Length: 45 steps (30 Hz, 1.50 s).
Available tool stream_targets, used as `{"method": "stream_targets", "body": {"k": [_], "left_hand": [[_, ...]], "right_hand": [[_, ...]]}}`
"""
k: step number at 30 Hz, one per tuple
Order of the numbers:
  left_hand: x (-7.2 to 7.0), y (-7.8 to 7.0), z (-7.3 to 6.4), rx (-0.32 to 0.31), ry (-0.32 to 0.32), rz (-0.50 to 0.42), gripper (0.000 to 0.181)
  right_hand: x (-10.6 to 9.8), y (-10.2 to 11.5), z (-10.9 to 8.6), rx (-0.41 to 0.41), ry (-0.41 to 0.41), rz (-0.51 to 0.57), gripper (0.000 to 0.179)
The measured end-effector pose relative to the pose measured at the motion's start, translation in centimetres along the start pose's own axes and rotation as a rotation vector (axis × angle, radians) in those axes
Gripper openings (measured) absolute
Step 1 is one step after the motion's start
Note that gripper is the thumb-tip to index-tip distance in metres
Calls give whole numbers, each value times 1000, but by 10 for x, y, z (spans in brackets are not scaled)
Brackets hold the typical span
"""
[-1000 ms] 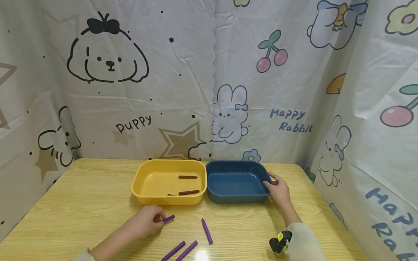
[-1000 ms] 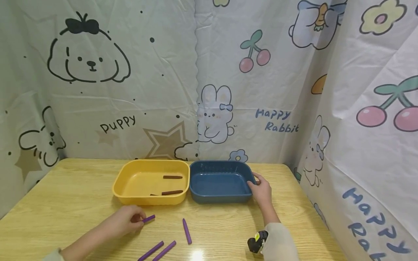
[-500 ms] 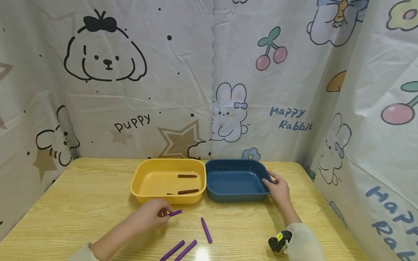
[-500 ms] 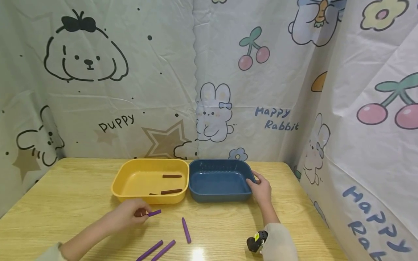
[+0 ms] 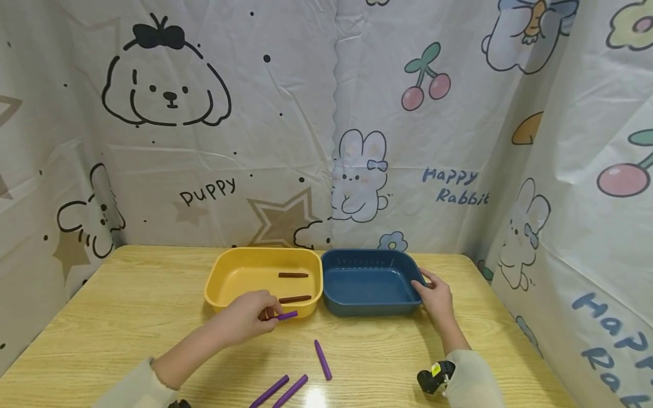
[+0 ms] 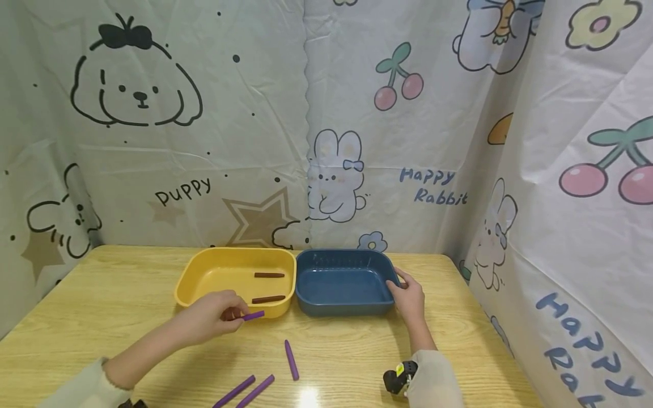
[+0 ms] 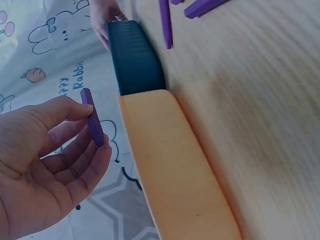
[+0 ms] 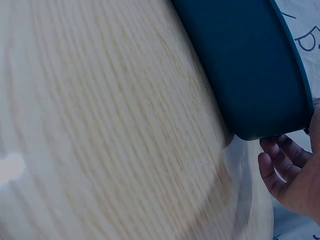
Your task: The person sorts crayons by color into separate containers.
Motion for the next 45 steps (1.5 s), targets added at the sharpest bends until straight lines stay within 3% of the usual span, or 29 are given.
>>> {"method": "stream_targets", "body": {"k": [6,15,30,38,45], "left_hand": [[-4,-1,14,-10,-5,32,6],[-7,0,38,-76,-26,-57,6],[10,13,64,-139,-54,-180,8],[12,27,75,-166,-93,-196,9],[14,31,86,-147,-113,-194,8]], "right_hand": [[-2,0,0,2,-22,-19,48],[0,-2,2,8,-16,-12,48],[0,0,-1,14,-18,-9,47],[0,2,-2,18,-10,-15,47],[0,1,-2,27,-17,-26,46]]}}
Point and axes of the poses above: each hand's wrist, its own z-axis towards the middle knuckle, its own x-axis out of the palm, y = z × x, the point moved 7 cm from there along z, towards the middle knuckle, and after that the axes turned 15 degrees about x, right-handed, at the moved point
